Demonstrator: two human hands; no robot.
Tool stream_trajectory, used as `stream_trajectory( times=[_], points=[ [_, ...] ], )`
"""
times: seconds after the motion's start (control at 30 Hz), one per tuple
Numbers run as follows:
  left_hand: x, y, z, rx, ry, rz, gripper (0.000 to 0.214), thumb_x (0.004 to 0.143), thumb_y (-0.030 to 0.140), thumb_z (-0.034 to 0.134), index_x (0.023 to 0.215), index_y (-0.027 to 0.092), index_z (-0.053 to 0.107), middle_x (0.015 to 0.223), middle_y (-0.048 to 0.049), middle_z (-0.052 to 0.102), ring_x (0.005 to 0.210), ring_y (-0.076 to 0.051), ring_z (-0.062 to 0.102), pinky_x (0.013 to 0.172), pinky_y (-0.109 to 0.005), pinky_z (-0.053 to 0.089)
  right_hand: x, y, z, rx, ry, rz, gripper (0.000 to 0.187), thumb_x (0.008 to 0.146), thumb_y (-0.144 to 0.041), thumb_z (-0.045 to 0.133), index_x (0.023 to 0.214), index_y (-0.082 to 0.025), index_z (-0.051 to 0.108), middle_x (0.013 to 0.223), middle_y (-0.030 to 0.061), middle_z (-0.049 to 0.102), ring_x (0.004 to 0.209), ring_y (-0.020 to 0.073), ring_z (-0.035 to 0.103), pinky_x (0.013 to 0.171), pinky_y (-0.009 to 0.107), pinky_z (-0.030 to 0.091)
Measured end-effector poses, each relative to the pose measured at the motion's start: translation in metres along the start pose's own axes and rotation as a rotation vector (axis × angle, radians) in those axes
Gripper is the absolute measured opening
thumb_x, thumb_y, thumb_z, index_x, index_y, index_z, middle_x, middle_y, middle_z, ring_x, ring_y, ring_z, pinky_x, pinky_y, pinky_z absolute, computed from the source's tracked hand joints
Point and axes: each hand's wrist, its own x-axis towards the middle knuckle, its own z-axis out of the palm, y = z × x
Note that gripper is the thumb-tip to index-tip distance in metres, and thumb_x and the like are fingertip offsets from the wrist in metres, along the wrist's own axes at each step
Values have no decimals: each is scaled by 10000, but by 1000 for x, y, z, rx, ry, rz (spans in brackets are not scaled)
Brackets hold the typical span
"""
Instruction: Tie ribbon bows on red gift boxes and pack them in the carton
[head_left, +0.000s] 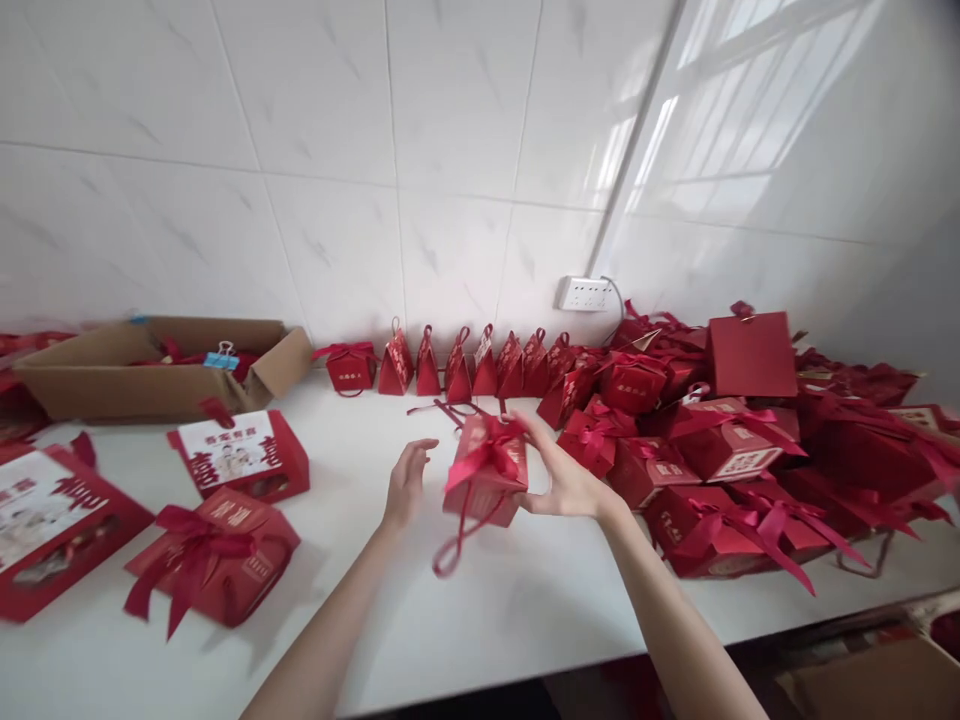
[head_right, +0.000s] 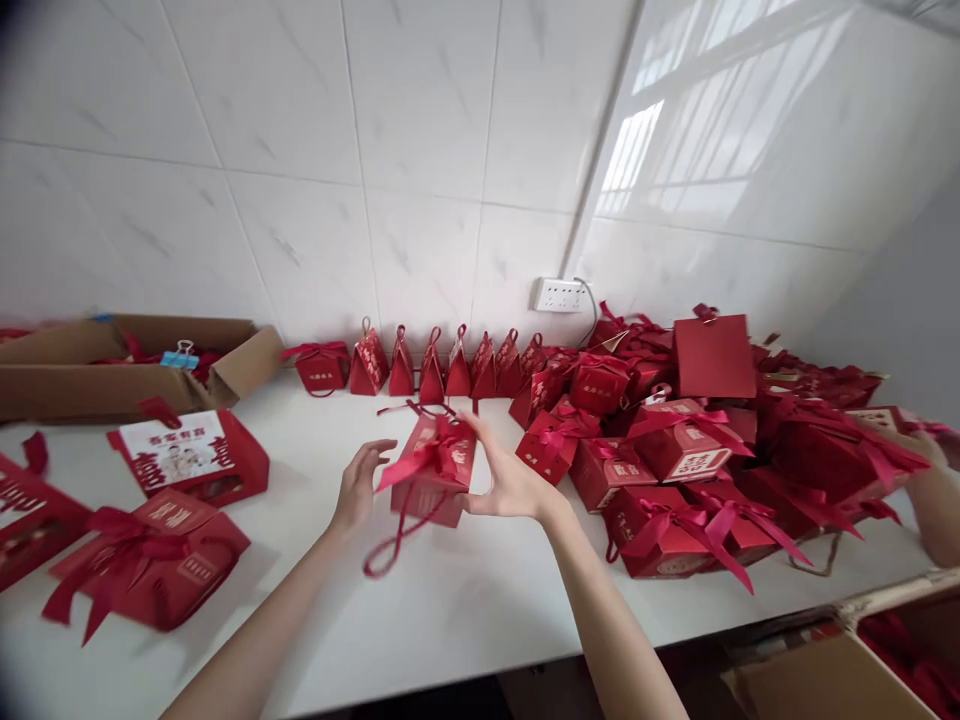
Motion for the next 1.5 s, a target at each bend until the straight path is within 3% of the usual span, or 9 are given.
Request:
stream_trajectory(
  times=[0.13, 0.37, 0.57, 0.7, 0.83, 1.13, 1.3, 1.4, 1.5],
  points=[
    [1, -10, -6, -78, -52, -93, 409, 829, 502, 390, 939, 171, 604, 1078, -102, 634, 1045, -245, 576, 852, -355, 462, -3, 16, 28, 97, -183, 126, 872, 690, -171, 622, 1434, -280, 181, 1461, 93, 288, 1329, 264, 321, 1050, 463, 358],
    [1, -7, -10, -117, -106, -161, 488, 814, 581, 356, 866, 165, 605, 908, -75, 624, 841, -197, 590, 715, -298, 476, 8, 21, 41, 229, 133, 328, 279, 876, -413, 459, 1040, -207, 554, 1043, 76, 606, 917, 193, 607, 809, 364, 489],
    [7, 30, -40, 46, -345, -315, 358, 776, 537, 513, 787, 179, 535, 878, -26, 555, 867, -175, 537, 672, -256, 452, 1, 7, 54, 423, 50, 532, 582, 856, -667, 294, 593, -178, 469, 528, -7, 443, 529, 116, 421, 533, 254, 353],
    [5, 49, -48, 284, -505, -373, 400, 769, 556, 521, 652, 177, 470, 645, 21, 474, 631, -126, 463, 610, -263, 395, 0, -3, 67, 561, 37, 618, 618, 816, -718, 315, 492, -191, 306, 469, -40, 276, 456, 82, 262, 468, 245, 259],
    [1, 55, -46, 358, -643, -420, 335, 710, 491, 634, 746, 168, 553, 691, 9, 541, 621, -129, 488, 574, -259, 388, 4, -11, 71, 596, 6, 703, 561, 802, -667, 434, 531, -189, 318, 493, -46, 298, 445, 70, 250, 433, 233, 218],
    [-5, 49, -20, 291, -475, -240, 316, 788, 422, 558, 592, 187, 476, 788, -19, 527, 757, -157, 520, 690, -256, 433, 1, 3, 63, 640, 262, 650, 435, 785, -584, 545, 645, -191, 422, 609, -20, 441, 567, 105, 404, 520, 225, 335],
    [-6, 53, -27, 192, -592, -282, 282, 730, 411, 626, 565, 200, 538, 897, -57, 513, 825, -206, 522, 695, -290, 454, -2, 15, 63, 774, 238, 656, 438, 801, -555, 552, 616, -188, 402, 606, -26, 402, 567, 102, 388, 534, 229, 333],
    [0, 56, -39, 110, -703, -303, 327, 709, 449, 631, 527, 197, 529, 767, -50, 498, 701, -180, 483, 624, -285, 424, -2, 15, 64, 804, 219, 666, 451, 790, -557, 568, 602, -185, 395, 577, -37, 378, 521, 87, 342, 492, 222, 289],
    [4, 49, -36, -26, -476, -348, 432, 762, 550, 504, 521, 198, 440, 618, -6, 419, 543, -126, 382, 524, -271, 361, 0, 13, 65, 808, 198, 674, 461, 776, -565, 583, 598, -183, 397, 569, -38, 390, 504, 79, 317, 470, 219, 253]
  ],
)
